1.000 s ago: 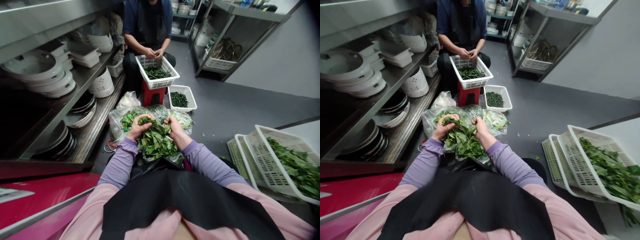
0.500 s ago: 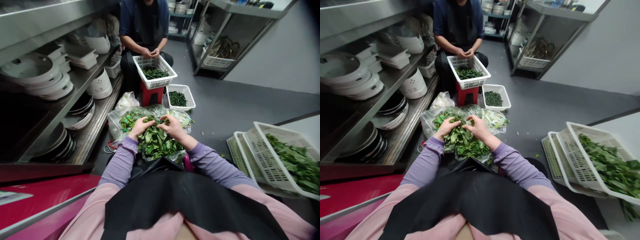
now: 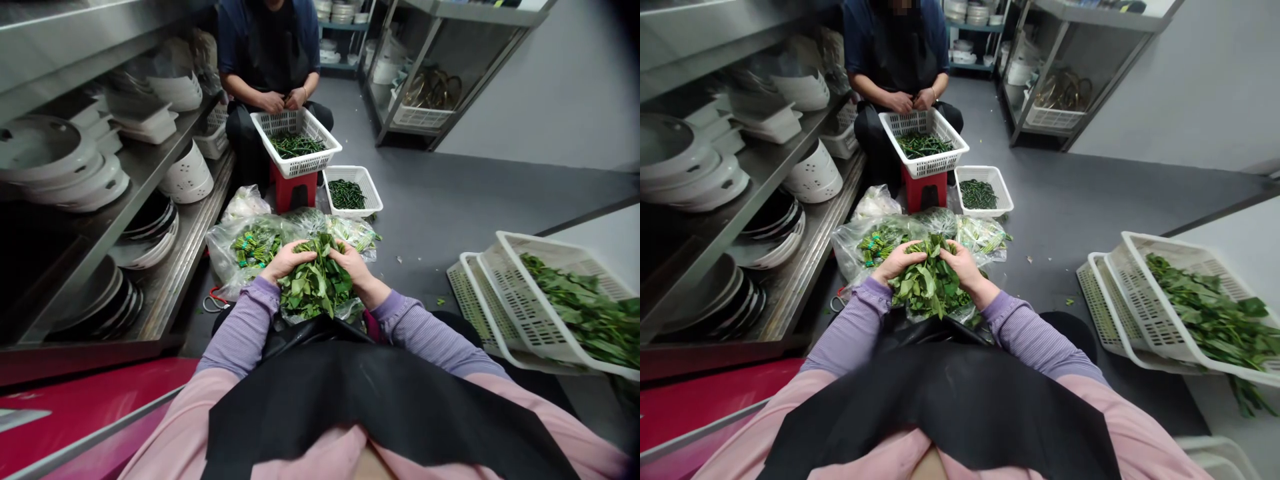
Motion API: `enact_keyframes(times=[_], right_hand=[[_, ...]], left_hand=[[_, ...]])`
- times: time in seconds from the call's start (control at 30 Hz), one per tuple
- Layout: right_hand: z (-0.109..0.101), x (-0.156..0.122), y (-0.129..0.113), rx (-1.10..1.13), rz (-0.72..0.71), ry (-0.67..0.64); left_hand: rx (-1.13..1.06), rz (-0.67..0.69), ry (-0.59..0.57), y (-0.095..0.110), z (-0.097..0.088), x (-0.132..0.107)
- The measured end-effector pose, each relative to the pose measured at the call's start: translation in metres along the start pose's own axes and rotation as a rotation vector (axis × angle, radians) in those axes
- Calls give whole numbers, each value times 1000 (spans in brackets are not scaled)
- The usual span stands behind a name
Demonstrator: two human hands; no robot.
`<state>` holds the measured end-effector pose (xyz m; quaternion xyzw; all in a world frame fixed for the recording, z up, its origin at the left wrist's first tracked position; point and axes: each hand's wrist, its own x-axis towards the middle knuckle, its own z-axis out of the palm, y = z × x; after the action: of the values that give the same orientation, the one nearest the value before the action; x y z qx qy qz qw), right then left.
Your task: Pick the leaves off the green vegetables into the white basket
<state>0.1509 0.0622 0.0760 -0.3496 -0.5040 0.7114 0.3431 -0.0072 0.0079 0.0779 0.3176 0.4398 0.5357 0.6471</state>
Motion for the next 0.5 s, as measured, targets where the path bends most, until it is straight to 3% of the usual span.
enact_keyframes(times=[0.2, 0.33, 0.5], right_hand=[[-9, 4, 7, -87, -109, 65], [-17, 7, 4, -321, -218, 107], [-9, 2, -3, -642, -271, -9]], left_hand=[[62, -3, 78, 4, -1, 0], [134, 33, 140, 4, -4, 0], [221, 43, 140, -3, -4, 4]])
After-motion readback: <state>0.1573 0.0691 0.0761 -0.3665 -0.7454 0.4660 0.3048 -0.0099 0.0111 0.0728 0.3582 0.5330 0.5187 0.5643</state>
